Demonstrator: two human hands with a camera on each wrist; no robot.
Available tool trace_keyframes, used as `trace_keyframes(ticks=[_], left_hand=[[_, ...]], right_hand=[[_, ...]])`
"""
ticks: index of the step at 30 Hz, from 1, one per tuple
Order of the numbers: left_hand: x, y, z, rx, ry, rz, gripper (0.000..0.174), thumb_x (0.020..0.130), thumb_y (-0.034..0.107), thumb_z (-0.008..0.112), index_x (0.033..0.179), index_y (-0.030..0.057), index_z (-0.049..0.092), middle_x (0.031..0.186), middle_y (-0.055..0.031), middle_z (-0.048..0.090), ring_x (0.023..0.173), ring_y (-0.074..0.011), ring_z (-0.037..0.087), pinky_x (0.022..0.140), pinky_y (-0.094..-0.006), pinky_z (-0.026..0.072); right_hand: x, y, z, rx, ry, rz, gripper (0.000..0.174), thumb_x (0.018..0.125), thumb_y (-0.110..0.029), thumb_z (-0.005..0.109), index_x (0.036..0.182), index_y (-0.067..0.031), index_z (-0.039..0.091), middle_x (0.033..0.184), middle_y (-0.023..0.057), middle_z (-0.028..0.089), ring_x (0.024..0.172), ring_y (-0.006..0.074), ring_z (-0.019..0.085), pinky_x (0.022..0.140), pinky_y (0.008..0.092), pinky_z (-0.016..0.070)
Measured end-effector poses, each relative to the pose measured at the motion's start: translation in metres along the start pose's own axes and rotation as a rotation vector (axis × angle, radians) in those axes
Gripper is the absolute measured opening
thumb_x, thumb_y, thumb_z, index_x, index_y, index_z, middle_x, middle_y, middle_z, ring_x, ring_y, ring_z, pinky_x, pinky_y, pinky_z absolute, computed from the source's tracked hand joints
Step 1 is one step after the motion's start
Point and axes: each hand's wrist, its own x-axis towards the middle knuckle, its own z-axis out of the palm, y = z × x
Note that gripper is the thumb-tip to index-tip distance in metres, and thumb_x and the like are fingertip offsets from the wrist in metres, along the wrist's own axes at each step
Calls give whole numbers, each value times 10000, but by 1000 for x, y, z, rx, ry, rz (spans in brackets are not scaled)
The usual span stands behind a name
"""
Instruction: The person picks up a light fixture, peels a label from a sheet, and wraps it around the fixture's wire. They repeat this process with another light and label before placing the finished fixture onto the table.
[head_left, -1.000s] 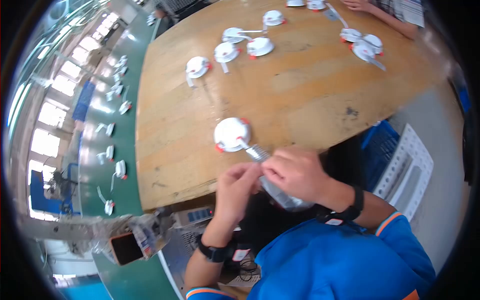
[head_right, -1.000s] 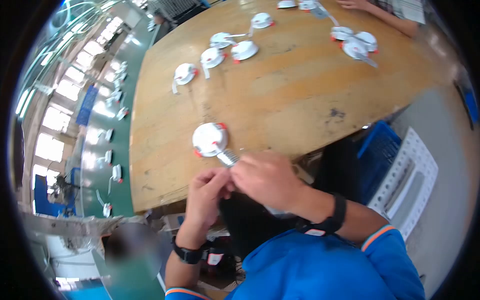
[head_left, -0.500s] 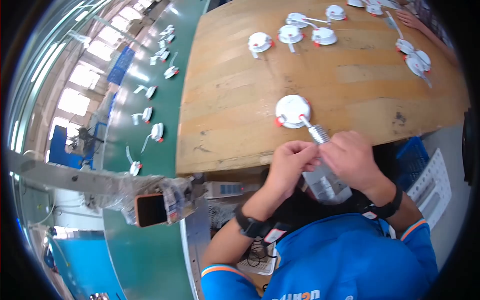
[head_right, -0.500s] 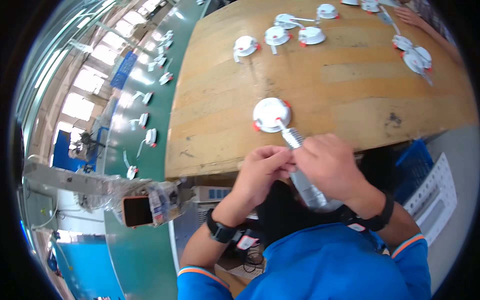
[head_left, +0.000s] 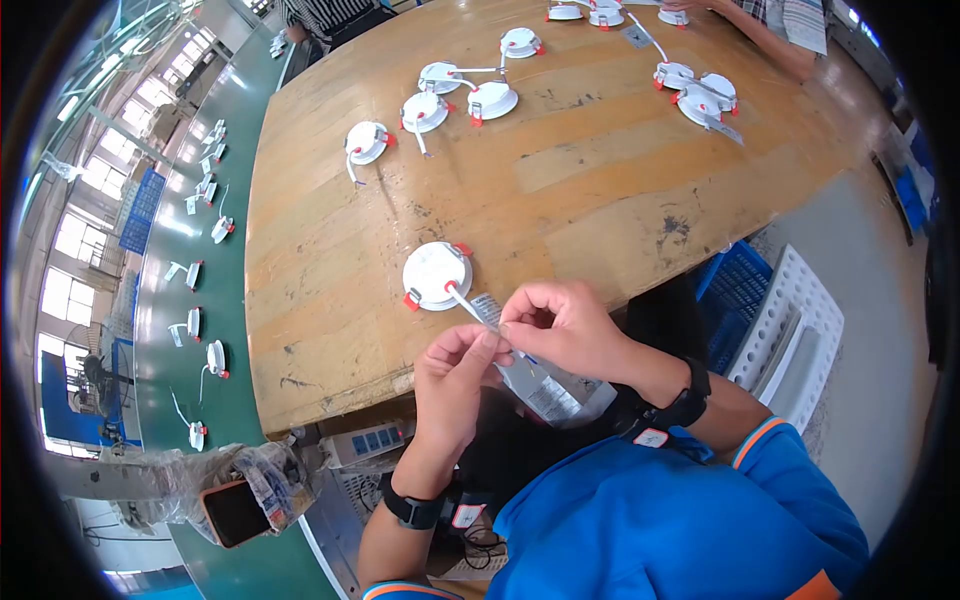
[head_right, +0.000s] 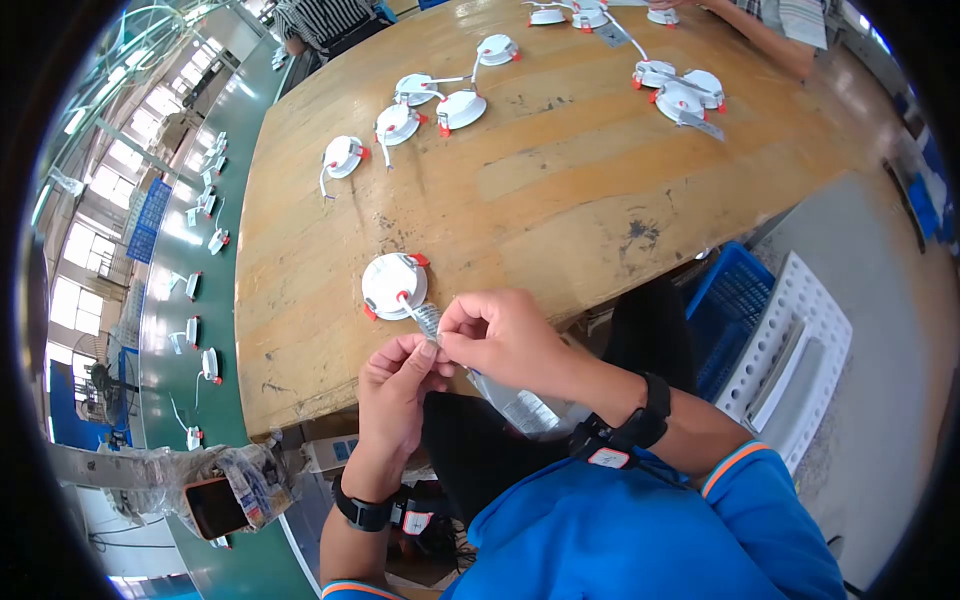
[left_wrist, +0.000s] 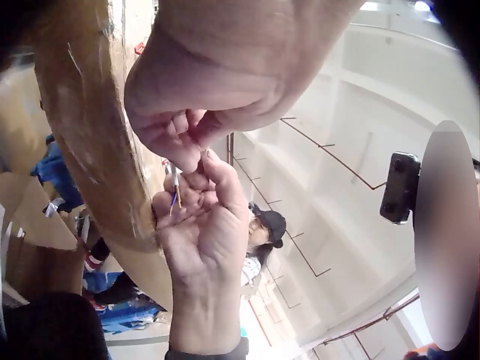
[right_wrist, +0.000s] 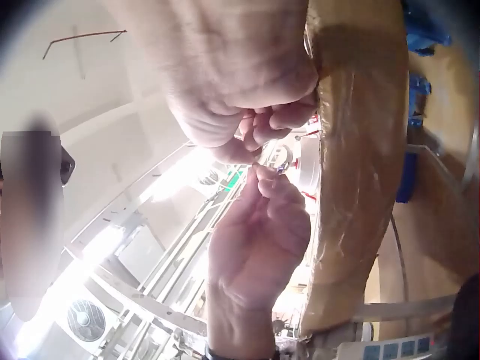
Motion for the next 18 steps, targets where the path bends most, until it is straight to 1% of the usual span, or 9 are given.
trace_keyframes(ticks=[3,6,9,12,15,16,18], left_hand=[[0,0,4,40,13,50,110,871,102,528,874,11,589,769,-55,617,670,-104,574,582,-214,438],[0,-1,-1,37,43,36,126,877,117,523,873,9,587,772,-58,616,656,-105,570,583,-211,437],[0,-3,-5,-28,36,-38,139,880,134,524,869,9,586,778,-61,615,653,-105,567,581,-206,434],[0,0,1,18,4,35,146,880,145,527,866,12,586,765,-56,615,649,-103,566,576,-205,433],[3,3,8,59,-15,71,148,875,141,540,865,5,595,770,-45,623,652,-74,565,539,-179,416],[4,3,9,66,-21,70,146,875,139,538,865,5,596,762,-43,623,644,-69,561,531,-177,409],[4,4,10,82,-28,67,143,876,134,535,867,5,596,745,-38,621,629,-61,554,515,-173,397]], right_hand=[[4,10,-5,83,-21,44,82,771,-79,582,754,1,576,662,-6,561,570,39,481,502,206,393],[14,14,-16,160,157,17,97,772,-89,599,776,6,582,704,-7,566,594,36,484,518,204,395],[7,3,-17,116,143,9,83,769,-86,614,806,-14,596,711,-4,564,606,46,485,540,205,400],[-4,-17,-14,-405,36,-132,83,746,-92,626,814,-48,615,662,18,551,591,110,521,542,245,419],[-5,-13,-10,-750,83,-488,94,719,-112,625,803,-69,628,647,55,533,597,200,542,525,301,431],[-5,-13,-10,-747,107,-501,88,701,-138,623,758,-70,624,643,59,524,619,246,545,522,344,431],[-6,-14,-13,-765,97,-502,64,697,-131,622,720,-74,603,643,55,526,615,241,545,520,344,429]])
